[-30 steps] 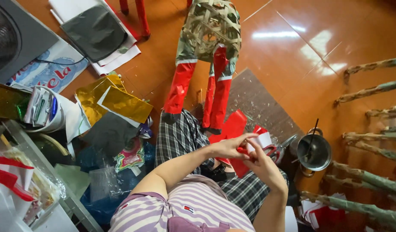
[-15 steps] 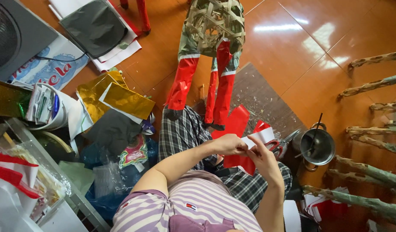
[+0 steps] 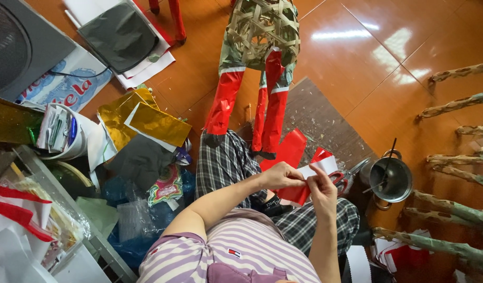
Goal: Applying decorative paper strips and glue to a giraffe-shaped frame.
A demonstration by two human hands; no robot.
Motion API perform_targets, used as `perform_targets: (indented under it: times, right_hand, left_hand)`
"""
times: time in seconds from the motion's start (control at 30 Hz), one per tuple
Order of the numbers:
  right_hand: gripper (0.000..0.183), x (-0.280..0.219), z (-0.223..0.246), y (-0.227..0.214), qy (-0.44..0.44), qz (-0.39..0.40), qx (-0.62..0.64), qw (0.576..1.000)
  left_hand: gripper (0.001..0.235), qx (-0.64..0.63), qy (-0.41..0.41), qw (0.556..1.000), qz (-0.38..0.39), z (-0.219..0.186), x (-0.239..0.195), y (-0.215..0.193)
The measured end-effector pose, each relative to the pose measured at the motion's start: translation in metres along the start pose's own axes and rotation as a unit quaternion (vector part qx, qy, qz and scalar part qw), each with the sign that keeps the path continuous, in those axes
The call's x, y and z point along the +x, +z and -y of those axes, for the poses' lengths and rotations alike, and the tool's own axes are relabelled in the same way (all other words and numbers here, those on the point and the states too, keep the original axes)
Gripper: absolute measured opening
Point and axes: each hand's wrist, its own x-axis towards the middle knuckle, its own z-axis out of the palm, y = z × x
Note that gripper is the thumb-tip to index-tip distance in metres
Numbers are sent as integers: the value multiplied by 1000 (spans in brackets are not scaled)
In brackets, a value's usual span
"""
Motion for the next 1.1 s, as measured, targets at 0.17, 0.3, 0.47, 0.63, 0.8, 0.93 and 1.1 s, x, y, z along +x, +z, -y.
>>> perform_targets:
  times: [0.17,0.3,0.47,0.63,0.8,0.93,1.1]
  right_hand:
    - [18,2,-2,-11,110,40,-102,988]
    - [22,-7,1,-13,89,38,-127,987]
    - [24,-5,8,-16,63,21,-116,991]
    - [22,4,14,-38,61,-48,-252,965]
    - [32,0,28,10,-106,-47,-417,901]
    - [9,-26,28,95,-220,200,-243,924]
    - [14,-42,59,138,-204,373,-123,897]
  left_hand:
    - [14,92,-5,996,18,0,-1,-5]
    - [29,120,-5,992,42,-5,-8,-10]
    - [6,60,-25,997,41,24,-5,-2]
    - [17,-8,-50,999,1,-28,-21,-18]
    - [30,19,-136,991,-4,108,1,17]
    - [65,-241,-93,966,12,182,14,36]
    - [70,-394,-396,828,-53,180,30,22]
